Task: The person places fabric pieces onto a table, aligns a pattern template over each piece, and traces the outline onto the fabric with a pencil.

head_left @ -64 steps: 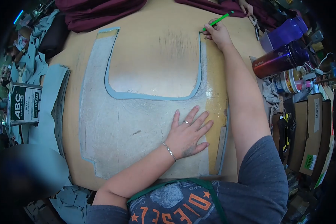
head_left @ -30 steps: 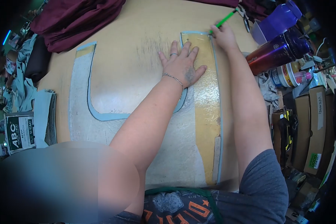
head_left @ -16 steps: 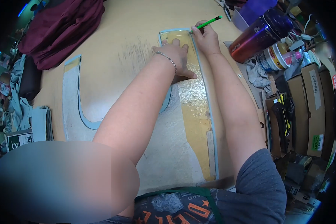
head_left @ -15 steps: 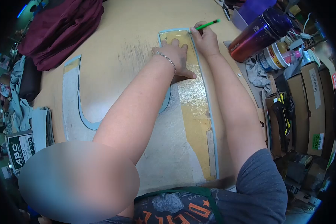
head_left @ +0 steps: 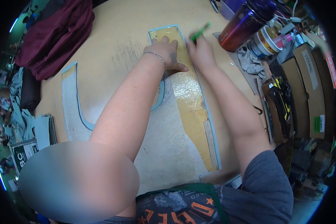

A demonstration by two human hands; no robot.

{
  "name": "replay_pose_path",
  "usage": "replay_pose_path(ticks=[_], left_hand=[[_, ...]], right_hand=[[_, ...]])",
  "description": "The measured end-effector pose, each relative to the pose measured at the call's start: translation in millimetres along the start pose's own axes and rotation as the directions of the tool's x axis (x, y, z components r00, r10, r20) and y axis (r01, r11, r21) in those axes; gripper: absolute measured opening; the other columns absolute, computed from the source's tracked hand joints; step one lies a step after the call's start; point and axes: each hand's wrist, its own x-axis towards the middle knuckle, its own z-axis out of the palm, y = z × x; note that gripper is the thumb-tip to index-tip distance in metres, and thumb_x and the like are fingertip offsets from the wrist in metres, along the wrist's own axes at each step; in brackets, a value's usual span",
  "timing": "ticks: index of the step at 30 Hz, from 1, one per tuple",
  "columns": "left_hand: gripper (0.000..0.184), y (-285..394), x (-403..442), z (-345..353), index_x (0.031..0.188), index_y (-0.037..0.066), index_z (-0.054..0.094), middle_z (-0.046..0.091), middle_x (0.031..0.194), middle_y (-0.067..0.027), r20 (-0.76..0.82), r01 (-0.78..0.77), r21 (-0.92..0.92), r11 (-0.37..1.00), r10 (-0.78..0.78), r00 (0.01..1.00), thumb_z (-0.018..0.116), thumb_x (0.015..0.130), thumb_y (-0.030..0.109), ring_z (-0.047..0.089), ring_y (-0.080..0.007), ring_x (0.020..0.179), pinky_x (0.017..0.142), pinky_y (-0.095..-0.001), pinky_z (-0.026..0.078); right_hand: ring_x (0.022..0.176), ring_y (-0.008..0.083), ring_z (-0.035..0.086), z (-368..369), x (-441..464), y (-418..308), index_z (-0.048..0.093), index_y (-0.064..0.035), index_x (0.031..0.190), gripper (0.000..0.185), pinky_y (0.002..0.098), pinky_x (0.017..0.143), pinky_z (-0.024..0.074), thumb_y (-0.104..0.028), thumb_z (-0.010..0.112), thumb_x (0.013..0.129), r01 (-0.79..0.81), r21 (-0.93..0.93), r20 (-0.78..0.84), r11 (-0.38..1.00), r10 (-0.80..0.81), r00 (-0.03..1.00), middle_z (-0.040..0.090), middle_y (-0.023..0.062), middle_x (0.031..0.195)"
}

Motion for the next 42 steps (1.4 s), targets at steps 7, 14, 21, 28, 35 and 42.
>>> replay_pose_path(ticks=[7, 14, 21, 28, 35, 42], left_hand=[[0.043, 29.7, -48.0, 26.7, 0.104, 0.012, 0.058, 0.047, 0.116, -0.0097, -0.217, -0.043, 0.102, 0.994, 0.064, 0.974, 0.061, 0.071, 0.04, 0.04, -0.0262, 0.114, 0.082, -0.0467, 0.039], [0.084, 90.7, -161.8, 56.5, 0.117, -0.004, 0.043, 0.038, 0.124, -0.0203, -0.038, -0.226, -0.022, 0.974, 0.225, 0.974, 0.072, 0.057, 0.047, 0.041, -0.0351, 0.113, 0.087, -0.0473, 0.036], [0.097, 92.9, -160.0, 58.5, 0.122, -0.008, 0.037, 0.032, 0.129, -0.0247, -0.001, -0.217, -0.021, 0.976, 0.217, 0.976, 0.074, 0.054, 0.05, 0.035, -0.0412, 0.117, 0.092, -0.0453, 0.035], [0.085, 98.8, -159.5, 56.8, 0.116, -0.001, 0.048, 0.044, 0.116, -0.0152, 0.029, -0.192, 0.046, 0.98, 0.191, 0.981, 0.075, 0.053, 0.05, 0.046, -0.0322, 0.105, 0.085, -0.0425, 0.041], [0.086, 100.2, -157.6, 55.3, 0.118, 0.004, 0.046, 0.042, 0.122, -0.0131, 0.082, -0.179, 0.083, 0.98, 0.172, 0.982, 0.071, 0.055, 0.056, 0.044, -0.0295, 0.112, 0.087, -0.0465, 0.039], [0.077, 83.2, -192.1, 119.5, 0.122, 0.01, 0.041, 0.038, 0.128, -0.011, -0.358, -0.298, -0.004, 0.955, 0.277, 0.892, 0.065, 0.063, 0.053, 0.033, -0.0268, 0.122, 0.093, -0.0573, 0.028]], right_hand=[[0.07, 0.0343, 0.056, -78.7, -115.9, -29.1, 0.05, -0.0036, 0.085, 0.014, 0.0396, 0.062, 0.0434, -0.013, 0.057, 0.079, -0.137, 0.088, 0.212, 0.987, 0.116, 0.97, 0.055, 0.0167, 0.071], [0.067, 0.0337, 0.057, -68.2, -123.3, -28.0, 0.051, -0.003, 0.084, 0.014, 0.0368, 0.06, 0.0445, -0.013, 0.058, 0.078, -0.098, 0.025, 0.045, 0.995, 0.097, 0.994, 0.056, 0.0174, 0.07], [0.074, 0.0371, 0.056, -133.4, -246.6, -60.1, 0.049, -0.0044, 0.087, 0.014, 0.0423, 0.063, 0.0434, -0.012, 0.057, 0.078, -0.233, 0.076, 0.091, 0.969, 0.226, 0.97, 0.057, 0.017, 0.078], [0.076, 0.0387, 0.055, -80.3, -161.6, -38.0, 0.051, -0.0021, 0.089, 0.019, 0.0448, 0.066, 0.0431, -0.017, 0.055, 0.079, -0.169, 0.042, -0.035, 0.985, 0.17, 0.985, 0.057, 0.0203, 0.079], [0.075, 0.0391, 0.055, -167.6, -292.5, -73.8, 0.049, -0.0033, 0.087, 0.019, 0.0434, 0.066, 0.0438, -0.021, 0.053, 0.081, -0.325, -0.038, 0.192, 0.945, 0.326, 0.926, 0.056, 0.0198, 0.076], [0.066, 0.0106, 0.055, -195.9, -350.5, -83.2, 0.05, -0.0022, 0.085, 0.013, 0.0233, 0.06, 0.0434, -0.01, 0.059, 0.08, -0.252, 0.418, 0.011, 0.873, 0.272, 0.962, 0.055, 0.0058, 0.07]])
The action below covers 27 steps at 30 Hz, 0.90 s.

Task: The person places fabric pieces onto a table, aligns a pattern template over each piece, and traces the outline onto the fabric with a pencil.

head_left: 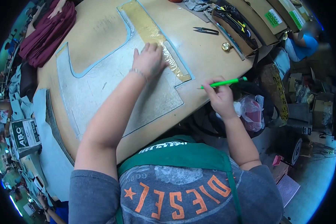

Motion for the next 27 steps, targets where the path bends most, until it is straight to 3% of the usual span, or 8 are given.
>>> replay_pose_path(ticks=[2, 4, 8, 10, 11, 17, 21, 27], left_hand=[[0.082, 7.7, -37.7, -7.9, 0.129, 0.019, 0.035, 0.027, 0.136, -0.0096, 0.057, -0.024, -0.069, 0.997, 0.028, 0.998, 0.06, 0.063, 0.061, 0.018, -0.0305, 0.129, 0.093, -0.0639, 0.019], [0.086, 15.7, -64.7, -18.0, 0.131, 0.025, 0.032, 0.021, 0.14, -0.0086, 0.106, -0.054, -0.061, 0.997, 0.06, 0.993, 0.057, 0.061, 0.066, 0.011, -0.0333, 0.13, 0.091, -0.068, 0.015], [0.086, 17.1, -81.5, -4.9, 0.131, 0.032, 0.031, 0.015, 0.142, -0.0065, 0.112, -0.085, -0.07, 0.994, 0.092, 0.989, 0.051, 0.059, 0.073, 0.006, -0.0356, 0.131, 0.088, -0.0719, 0.013], [0.086, 17.4, -82.4, -0.2, 0.131, 0.034, 0.031, 0.015, 0.142, -0.0062, 0.074, -0.08, -0.058, 0.995, 0.084, 0.994, 0.05, 0.058, 0.074, 0.007, -0.0351, 0.131, 0.088, -0.0716, 0.013], [0.086, 17.7, -83.1, 0.7, 0.131, 0.034, 0.031, 0.015, 0.142, -0.0061, 0.075, -0.079, -0.054, 0.995, 0.082, 0.994, 0.05, 0.057, 0.075, 0.007, -0.0349, 0.131, 0.088, -0.0717, 0.013], [0.086, 17.2, -83.1, 0.6, 0.131, 0.032, 0.032, 0.015, 0.142, -0.0055, 0.064, -0.078, -0.07, 0.995, 0.083, 0.995, 0.053, 0.057, 0.072, 0.008, -0.0355, 0.13, 0.088, -0.0718, 0.012], [0.087, 17.2, -83.1, 0.3, 0.131, 0.032, 0.032, 0.015, 0.142, -0.0057, 0.066, -0.076, -0.068, 0.995, 0.081, 0.995, 0.053, 0.057, 0.072, 0.008, -0.0354, 0.13, 0.088, -0.0719, 0.013], [0.087, 17.9, -82.2, 0.0, 0.131, 0.032, 0.032, 0.016, 0.142, -0.0062, 0.076, -0.074, -0.071, 0.995, 0.079, 0.994, 0.054, 0.057, 0.072, 0.008, -0.0348, 0.13, 0.088, -0.0716, 0.013]], right_hand=[[0.066, 0.0101, 0.054, 27.5, 10.3, 10.6, 0.05, -0.0021, 0.085, 0.012, 0.023, 0.06, 0.0433, -0.01, 0.058, 0.081, 0.001, 0.147, 0.005, 0.989, -0.002, 1.0, 0.056, 0.0044, 0.071], [0.067, 0.01, 0.054, 43.8, 19.7, 21.7, 0.05, -0.0023, 0.085, 0.012, 0.0231, 0.06, 0.0436, -0.01, 0.058, 0.081, -0.023, 0.069, 0.058, 0.997, 0.019, 0.998, 0.056, 0.0045, 0.071], [0.068, 0.0102, 0.056, 53.6, 20.3, 32.2, 0.05, -0.0027, 0.086, 0.014, 0.0238, 0.06, 0.0445, -0.011, 0.059, 0.08, 0.009, -0.069, 0.109, 0.998, -0.002, 0.994, 0.057, 0.0053, 0.071], [0.067, 0.011, 0.057, 53.4, 18.3, 35.1, 0.051, -0.0031, 0.086, 0.015, 0.0244, 0.059, 0.0446, -0.012, 0.06, 0.079, -0.022, 0.078, 0.076, 0.997, 0.017, 0.997, 0.057, 0.0059, 0.071], [0.066, 0.0113, 0.057, 52.9, 17.1, 35.7, 0.051, -0.0034, 0.086, 0.015, 0.0247, 0.059, 0.0447, -0.012, 0.061, 0.079, -0.039, 0.15, 0.061, 0.988, 0.03, 0.998, 0.057, 0.0062, 0.07], [0.064, 0.0118, 0.056, 61.5, 19.4, 39.3, 0.051, -0.0034, 0.085, 0.013, 0.0253, 0.059, 0.0447, -0.011, 0.06, 0.079, 0.085, -0.035, 0.092, 0.996, -0.082, 0.992, 0.058, 0.0053, 0.069], [0.064, 0.0126, 0.054, 33.5, 30.3, 38.0, 0.052, -0.0034, 0.083, 0.015, 0.0258, 0.06, 0.0442, -0.013, 0.062, 0.078, -0.064, -0.065, 0.076, 0.996, 0.069, 0.995, 0.057, 0.0069, 0.069], [0.063, 0.0106, 0.054, 38.4, 32.4, 37.3, 0.051, -0.0029, 0.08, 0.012, 0.0244, 0.059, 0.0437, -0.011, 0.06, 0.079, 0.148, -0.212, 0.124, 0.966, -0.123, 0.985, 0.057, 0.0065, 0.07]])
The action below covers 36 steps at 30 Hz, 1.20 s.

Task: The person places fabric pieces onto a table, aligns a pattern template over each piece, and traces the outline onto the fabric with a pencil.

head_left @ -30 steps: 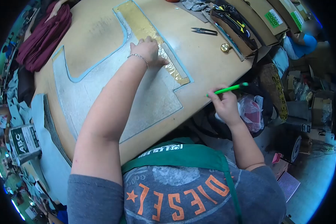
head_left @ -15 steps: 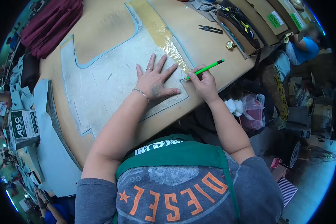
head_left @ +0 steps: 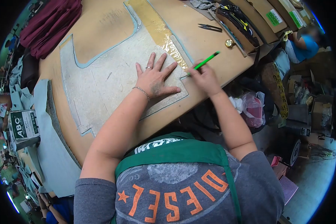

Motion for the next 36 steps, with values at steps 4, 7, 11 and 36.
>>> replay_pose_path(ticks=[4, 7, 11, 36], left_hand=[[0.084, 1.0, -1.3, -2.4, 0.131, 0.03, 0.033, 0.018, 0.141, -0.007, -0.01, -0.004, -0.006, 1.0, 0.003, 1.0, 0.055, 0.06, 0.069, 0.009, -0.0333, 0.131, 0.089, -0.0708, 0.012], [0.079, -12.6, -2.0, 6.0, 0.131, 0.029, 0.032, 0.018, 0.141, -0.0076, -0.054, -0.052, -0.19, 0.98, 0.043, 0.998, 0.054, 0.065, 0.064, 0.009, -0.0321, 0.131, 0.09, -0.0706, 0.011], [0.051, -61.1, -41.0, 10.2, 0.116, 0.012, 0.051, 0.042, 0.125, -0.0152, -0.498, -0.191, -0.366, 0.911, -0.018, 0.867, 0.065, 0.072, 0.034, 0.035, -0.0322, 0.119, 0.096, -0.0467, 0.03], [0.041, -196.4, -263.4, 15.0, 0.096, -0.002, 0.058, 0.059, 0.089, -0.02, -0.25, 0.539, -0.618, 0.572, -0.794, 0.555, 0.061, 0.071, 0.03, 0.057, -0.0309, 0.084, 0.076, -0.0351, 0.045]], right_hand=[[0.063, 0.0079, 0.052, -50.7, 11.0, -2.6, 0.051, -0.0041, 0.083, 0.012, 0.0226, 0.057, 0.0426, -0.011, 0.06, 0.08, -0.112, 0.018, -0.146, 0.993, 0.114, 0.983, 0.057, 0.0049, 0.07], [0.062, 0.0062, 0.051, -39.7, 3.8, -17.0, 0.05, -0.0043, 0.085, 0.014, 0.0215, 0.055, 0.0416, -0.011, 0.061, 0.08, -0.042, 0.162, -0.126, 0.986, 0.063, 0.99, 0.054, 0.0016, 0.069], [0.064, 0.006, 0.049, -17.4, -27.0, -27.9, 0.048, -0.0044, 0.088, 0.012, 0.0205, 0.057, 0.0413, -0.01, 0.057, 0.082, -0.138, 0.268, -0.094, 0.953, 0.169, 0.981, 0.049, 0.0001, 0.07], [0.077, 0.0341, 0.06, 17.5, 72.1, 16.0, 0.06, -0.0017, 0.081, 0.035, 0.04, 0.069, 0.0456, -0.035, 0.064, 0.069, -0.217, -0.722, -0.081, 0.657, 0.232, 0.969, 0.061, 0.0206, 0.079]])
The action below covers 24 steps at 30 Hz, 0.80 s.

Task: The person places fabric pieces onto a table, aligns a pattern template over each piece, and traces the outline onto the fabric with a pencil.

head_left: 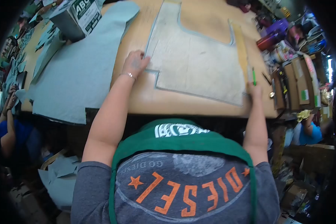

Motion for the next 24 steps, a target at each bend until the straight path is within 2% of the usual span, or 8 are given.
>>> replay_pose_path(ticks=[3, 6, 9, 15, 16, 19, 23, 24], left_hand=[[0.041, 3.1, 1.1, 4.7, 0.096, 0.0, 0.057, 0.058, 0.09, -0.018, -0.031, 0.062, -0.007, 0.998, -0.062, 0.998, 0.061, 0.071, 0.033, 0.056, -0.0291, 0.088, 0.078, -0.0347, 0.044], [0.039, 8.8, 0.4, 1.9, 0.096, 0.003, 0.057, 0.058, 0.09, -0.0163, -0.014, 0.102, -0.008, 0.995, -0.103, 0.995, 0.061, 0.072, 0.033, 0.055, -0.0274, 0.09, 0.08, -0.0344, 0.043], [0.038, 2.4, -2.1, 8.0, 0.095, 0.002, 0.057, 0.058, 0.09, -0.0165, -0.07, 0.067, -0.012, 0.998, -0.067, 0.995, 0.06, 0.073, 0.033, 0.055, -0.0268, 0.086, 0.078, -0.0343, 0.043], [0.037, 36.7, -47.6, 24.1, 0.11, 0.017, 0.057, 0.049, 0.111, -0.0111, -0.283, 0.154, 0.409, 0.899, -0.035, 0.959, 0.054, 0.079, 0.036, 0.043, -0.0288, 0.103, 0.084, -0.0398, 0.037], [0.037, 46.5, -51.0, 26.7, 0.112, 0.02, 0.056, 0.047, 0.114, -0.01, -0.302, 0.193, 0.462, 0.866, -0.051, 0.952, 0.053, 0.079, 0.037, 0.041, -0.029, 0.106, 0.086, -0.0408, 0.036], [0.037, 36.4, -49.1, 35.7, 0.111, 0.02, 0.057, 0.046, 0.116, -0.0097, -0.378, 0.151, 0.579, 0.801, 0.1, 0.92, 0.053, 0.079, 0.039, 0.039, -0.0283, 0.109, 0.086, -0.0419, 0.036], [0.055, 57.9, -47.7, 35.3, 0.114, 0.008, 0.051, 0.046, 0.115, -0.014, -0.424, 0.338, 0.473, 0.814, -0.126, 0.897, 0.061, 0.072, 0.042, 0.041, -0.032, 0.108, 0.087, -0.0432, 0.036], [0.058, 60.0, -40.6, 34.7, 0.114, 0.005, 0.05, 0.049, 0.112, -0.0149, -0.435, 0.342, 0.466, 0.816, -0.125, 0.892, 0.063, 0.071, 0.042, 0.045, -0.0321, 0.104, 0.086, -0.042, 0.037]], right_hand=[[0.072, 0.0288, 0.061, 1.6, 5.5, -1.8, 0.06, -0.001, 0.078, 0.038, 0.0369, 0.066, 0.0466, -0.037, 0.066, 0.069, -0.01, 0.01, 0.041, 1.0, 0.01, 0.999, 0.062, 0.0179, 0.076], [0.07, 0.0191, 0.06, -7.7, 13.0, -2.6, 0.059, -0.0009, 0.08, 0.033, 0.0311, 0.062, 0.0472, -0.032, 0.067, 0.072, -0.258, 0.379, 0.345, 0.889, 0.123, 0.931, 0.062, 0.0118, 0.073], [0.071, 0.0119, 0.057, -32.9, 4.6, -16.0, 0.056, -0.0013, 0.087, 0.023, 0.0254, 0.059, 0.0465, -0.02, 0.065, 0.077, -0.35, 0.659, 0.505, 0.665, -0.047, 0.862, 0.06, 0.0069, 0.077], [0.069, 0.0117, 0.057, -66.7, -2.7, 19.4, 0.051, -0.0007, 0.095, 0.02, 0.0236, 0.058, 0.0463, -0.009, 0.061, 0.079, -0.274, 0.924, 0.336, 0.267, -0.225, 0.915, 0.059, 0.006, 0.083], [0.066, 0.0132, 0.057, -64.5, -3.7, 34.5, 0.051, -0.0004, 0.094, 0.023, 0.0259, 0.056, 0.0463, -0.012, 0.062, 0.078, -0.245, 0.926, 0.307, 0.287, -0.196, 0.931, 0.058, 0.0063, 0.082], [0.068, 0.0188, 0.058, -58.1, -2.9, 73.7, 0.052, -0.0004, 0.093, 0.026, 0.0298, 0.058, 0.0461, -0.015, 0.064, 0.075, 0.095, 0.38, 0.177, 0.92, -0.173, 0.969, 0.058, 0.0104, 0.083], [0.081, 0.0329, 0.051, -28.8, -19.9, 77.1, 0.053, -0.001, 0.09, 0.028, 0.0401, 0.071, 0.041, -0.02, 0.063, 0.073, 0.341, 0.08, -0.274, 0.937, -0.309, 0.911, 0.052, 0.0163, 0.083], [0.081, 0.0339, 0.048, -30.6, -23.7, 74.5, 0.053, -0.0016, 0.09, 0.026, 0.0424, 0.073, 0.0386, -0.021, 0.061, 0.075, 0.331, 0.079, -0.27, 0.94, -0.3, 0.915, 0.049, 0.0156, 0.082]])
